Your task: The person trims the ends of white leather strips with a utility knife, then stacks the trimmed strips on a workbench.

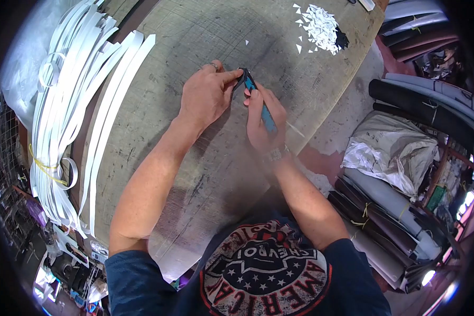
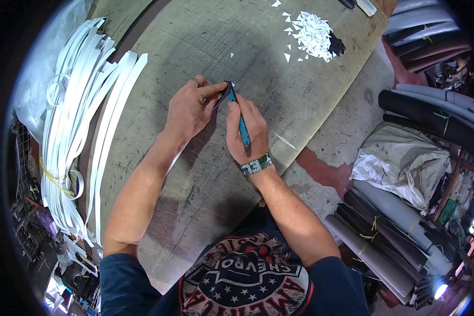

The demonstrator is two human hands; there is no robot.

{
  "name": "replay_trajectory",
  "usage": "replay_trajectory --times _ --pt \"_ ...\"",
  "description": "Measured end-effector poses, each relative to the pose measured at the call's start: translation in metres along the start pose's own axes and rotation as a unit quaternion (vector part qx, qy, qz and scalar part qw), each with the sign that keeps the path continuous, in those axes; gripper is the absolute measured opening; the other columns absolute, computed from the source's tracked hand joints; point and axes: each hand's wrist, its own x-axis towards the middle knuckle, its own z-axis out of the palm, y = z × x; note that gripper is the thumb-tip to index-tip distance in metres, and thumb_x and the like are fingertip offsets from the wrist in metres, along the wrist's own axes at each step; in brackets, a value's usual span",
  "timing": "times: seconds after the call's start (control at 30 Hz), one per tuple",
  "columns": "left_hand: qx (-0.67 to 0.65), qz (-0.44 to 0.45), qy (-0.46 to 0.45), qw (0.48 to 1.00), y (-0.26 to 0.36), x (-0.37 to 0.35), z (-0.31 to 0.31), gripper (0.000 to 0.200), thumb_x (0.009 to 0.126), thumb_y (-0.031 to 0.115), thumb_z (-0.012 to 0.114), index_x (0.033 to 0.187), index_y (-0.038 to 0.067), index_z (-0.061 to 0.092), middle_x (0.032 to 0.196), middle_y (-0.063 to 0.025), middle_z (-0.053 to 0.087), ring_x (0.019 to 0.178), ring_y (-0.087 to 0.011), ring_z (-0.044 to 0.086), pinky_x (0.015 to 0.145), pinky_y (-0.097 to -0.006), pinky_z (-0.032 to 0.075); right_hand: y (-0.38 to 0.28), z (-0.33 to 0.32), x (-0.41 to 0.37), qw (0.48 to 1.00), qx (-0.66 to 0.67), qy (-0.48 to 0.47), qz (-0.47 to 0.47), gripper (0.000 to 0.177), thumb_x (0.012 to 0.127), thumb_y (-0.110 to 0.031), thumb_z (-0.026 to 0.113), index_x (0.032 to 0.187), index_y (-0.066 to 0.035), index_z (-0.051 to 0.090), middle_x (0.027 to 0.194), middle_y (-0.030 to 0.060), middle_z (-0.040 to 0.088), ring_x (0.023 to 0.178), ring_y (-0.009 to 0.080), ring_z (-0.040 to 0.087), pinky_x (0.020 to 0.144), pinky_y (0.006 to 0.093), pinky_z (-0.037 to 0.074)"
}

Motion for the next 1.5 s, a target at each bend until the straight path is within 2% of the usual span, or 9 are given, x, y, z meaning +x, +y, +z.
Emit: replay_trajectory --times 0.5,0.6,0.7,0.9,1.0,1.13,1.17,1.3,1.5 --pt "0.033 0.029 -0.011 0.999 0.001 0.002 -0.004 0.035 0.094 0.01 0.076 0.128 0.018 0.081 0.099 -0.007 0.065 0.092 -0.0272 0.066 0.079 -0.0408 0.056 -0.004 -0.001 0.022 0.998 -0.043 -0.031 -0.017 0.026 0.11 -0.011 0.055 0.118 0.009 0.07 0.096 0.0153 0.074 0.084 0.0209 0.075 0.076 0.0334 0.06" --pt "0.038 0.028 -0.012 0.999 0.004 0.002 -0.004 0.034 0.094 0.009 0.075 0.126 0.018 0.081 0.099 -0.0074 0.065 0.092 -0.0279 0.067 0.08 -0.0414 0.057 -0.012 -0.008 0.026 0.998 0.002 -0.062 0.033 0.026 0.107 -0.014 0.054 0.116 0.007 0.067 0.099 0.0284 0.069 0.092 0.0489 0.069 0.079 0.0511 0.056" --pt "0.044 0.032 -0.002 0.999 0.004 0.005 -0.004 0.034 0.093 0.009 0.075 0.126 0.018 0.081 0.098 -0.0077 0.065 0.092 -0.0282 0.067 0.08 -0.0414 0.057 -0.015 -0.003 0.01 0.998 0.0 -0.039 0.042 0.025 0.107 -0.014 0.054 0.115 0.006 0.067 0.099 0.0286 0.07 0.093 0.049 0.068 0.08 0.0517 0.055" --pt "0.032 0.023 -0.011 0.999 0.007 0.0 -0.004 0.037 0.092 0.008 0.076 0.127 0.018 0.081 0.096 -0.0078 0.066 0.093 -0.0287 0.068 0.08 -0.0415 0.057 -0.016 -0.004 0.011 0.998 0.0 -0.047 0.05 0.025 0.107 -0.014 0.055 0.115 0.006 0.067 0.099 0.0287 0.07 0.093 0.0491 0.068 0.08 0.0524 0.055" --pt "0.04 0.026 0.005 0.999 0.0 0.003 -0.002 0.037 0.092 0.009 0.075 0.127 0.019 0.081 0.096 -0.0071 0.067 0.093 -0.029 0.068 0.08 -0.0418 0.057 -0.009 0.007 0.008 0.999 -0.038 0.002 -0.006 0.028 0.11 -0.013 0.054 0.117 0.008 0.071 0.09 0.0133 0.074 0.081 0.0201 0.075 0.074 0.035 0.059" --pt "0.038 0.031 -0.013 0.999 -0.001 0.002 0.0 0.036 0.094 0.01 0.074 0.127 0.02 0.081 0.097 -0.0075 0.067 0.093 -0.029 0.068 0.08 -0.0416 0.056 -0.019 -0.005 0.014 0.998 -0.029 -0.049 0.032 0.022 0.107 -0.013 0.054 0.111 0.005 0.067 0.096 0.0285 0.068 0.09 0.0503 0.067 0.078 0.0555 0.054" --pt "0.042 0.027 -0.017 0.999 0.001 0.002 0.0 0.035 0.094 0.009 0.073 0.127 0.02 0.082 0.098 -0.0086 0.068 0.094 -0.0291 0.068 0.081 -0.0416 0.057 -0.018 -0.004 0.009 0.999 -0.048 -0.023 0.004 0.021 0.107 -0.011 0.056 0.106 0.006 0.069 0.091 0.0235 0.07 0.082 0.0416 0.071 0.074 0.0437 0.055" --pt "0.041 0.019 -0.017 0.999 0.004 0.001 -0.003 0.034 0.094 0.008 0.073 0.126 0.018 0.081 0.098 -0.0101 0.068 0.094 -0.0301 0.068 0.081 -0.0419 0.056 -0.013 0.003 0.019 0.999 -0.031 -0.011 -0.023 0.023 0.107 -0.017 0.054 0.108 0.003 0.066 0.096 0.0285 0.067 0.091 0.0512 0.066 0.079 0.0561 0.054" --pt "0.041 0.025 -0.011 0.999 0.002 0.002 -0.001 0.032 0.094 0.013 0.073 0.123 0.019 0.082 0.099 -0.01 0.068 0.094 -0.0322 0.07 0.08 -0.0447 0.058 -0.01 0.007 -0.001 0.999 -0.033 -0.019 0.017 0.024 0.107 -0.018 0.054 0.111 0.003 0.065 0.098 0.0285 0.068 0.095 0.0521 0.066 0.082 0.0571 0.054"
